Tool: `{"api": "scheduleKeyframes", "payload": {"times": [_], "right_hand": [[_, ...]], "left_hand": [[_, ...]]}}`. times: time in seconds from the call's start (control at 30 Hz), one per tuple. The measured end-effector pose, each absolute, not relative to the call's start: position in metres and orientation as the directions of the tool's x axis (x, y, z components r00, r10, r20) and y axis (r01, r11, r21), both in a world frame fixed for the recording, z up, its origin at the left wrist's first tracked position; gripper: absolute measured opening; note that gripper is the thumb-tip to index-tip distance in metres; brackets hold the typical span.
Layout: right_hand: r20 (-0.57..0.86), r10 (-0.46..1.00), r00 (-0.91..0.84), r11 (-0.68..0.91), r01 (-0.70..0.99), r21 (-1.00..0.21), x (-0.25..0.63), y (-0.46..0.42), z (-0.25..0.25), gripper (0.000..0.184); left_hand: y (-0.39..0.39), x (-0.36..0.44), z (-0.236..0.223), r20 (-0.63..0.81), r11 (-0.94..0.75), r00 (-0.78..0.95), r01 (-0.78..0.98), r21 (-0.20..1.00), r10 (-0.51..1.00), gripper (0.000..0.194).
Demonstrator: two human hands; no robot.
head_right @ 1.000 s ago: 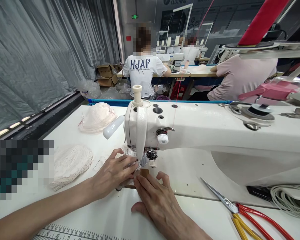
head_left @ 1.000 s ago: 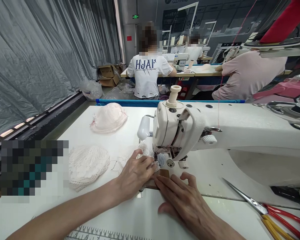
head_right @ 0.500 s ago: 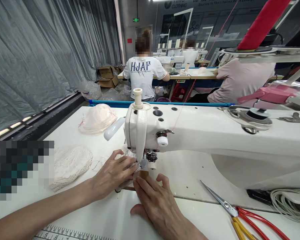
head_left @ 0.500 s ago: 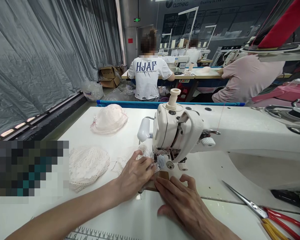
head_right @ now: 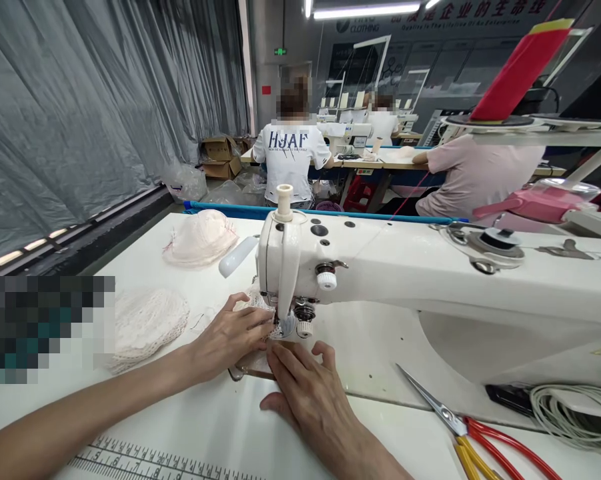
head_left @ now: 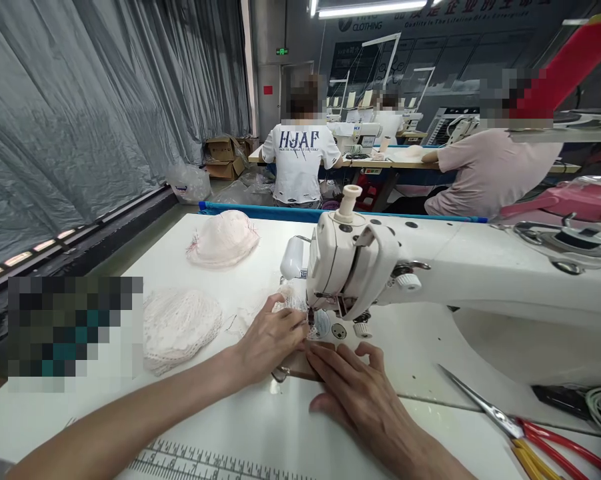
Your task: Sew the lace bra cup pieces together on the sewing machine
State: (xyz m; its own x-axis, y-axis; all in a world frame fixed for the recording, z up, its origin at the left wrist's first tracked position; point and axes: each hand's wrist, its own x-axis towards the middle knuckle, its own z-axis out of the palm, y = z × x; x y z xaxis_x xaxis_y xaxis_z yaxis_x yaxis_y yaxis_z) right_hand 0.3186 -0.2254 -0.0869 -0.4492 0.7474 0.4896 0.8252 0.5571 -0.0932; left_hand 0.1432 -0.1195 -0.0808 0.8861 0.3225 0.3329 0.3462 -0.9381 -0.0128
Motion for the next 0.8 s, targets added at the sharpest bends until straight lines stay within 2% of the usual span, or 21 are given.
{"api": "scheduleKeyframes", "payload": {"times": [0.3,0.37,0.5,0.7,0.8], "right_hand": [[0.452,0.777,-0.438,0.523,0.849,-0.077,0.32,-0.223,-0.088,0.047],[0.444,0.782,-0.438,0.52,0.85,-0.076,0.32,-0.223,-0.087,0.045],[0.446,0.785,-0.43,0.523,0.846,-0.104,0.319,-0.222,-0.087,0.042],[0.472,0.807,-0.355,0.514,0.817,-0.263,0.322,-0.217,-0.088,0.027],[0.459,0.851,-0.255,0.462,0.778,-0.425,0.323,-0.218,-0.089,0.028]], "left_hand": [[-0.103,0.144,-0.084,0.351,-0.928,0.865,0.371,0.033,0.358,0.013],[-0.099,0.145,-0.081,0.333,-0.924,0.863,0.374,0.083,0.38,0.012],[-0.084,0.158,-0.07,0.24,-0.852,0.821,0.471,0.229,0.518,0.023],[-0.075,0.171,-0.055,0.056,-0.7,0.724,0.64,0.316,0.688,0.016],[-0.097,0.154,-0.043,-0.051,-0.602,0.66,0.712,0.362,0.749,0.011]]}}
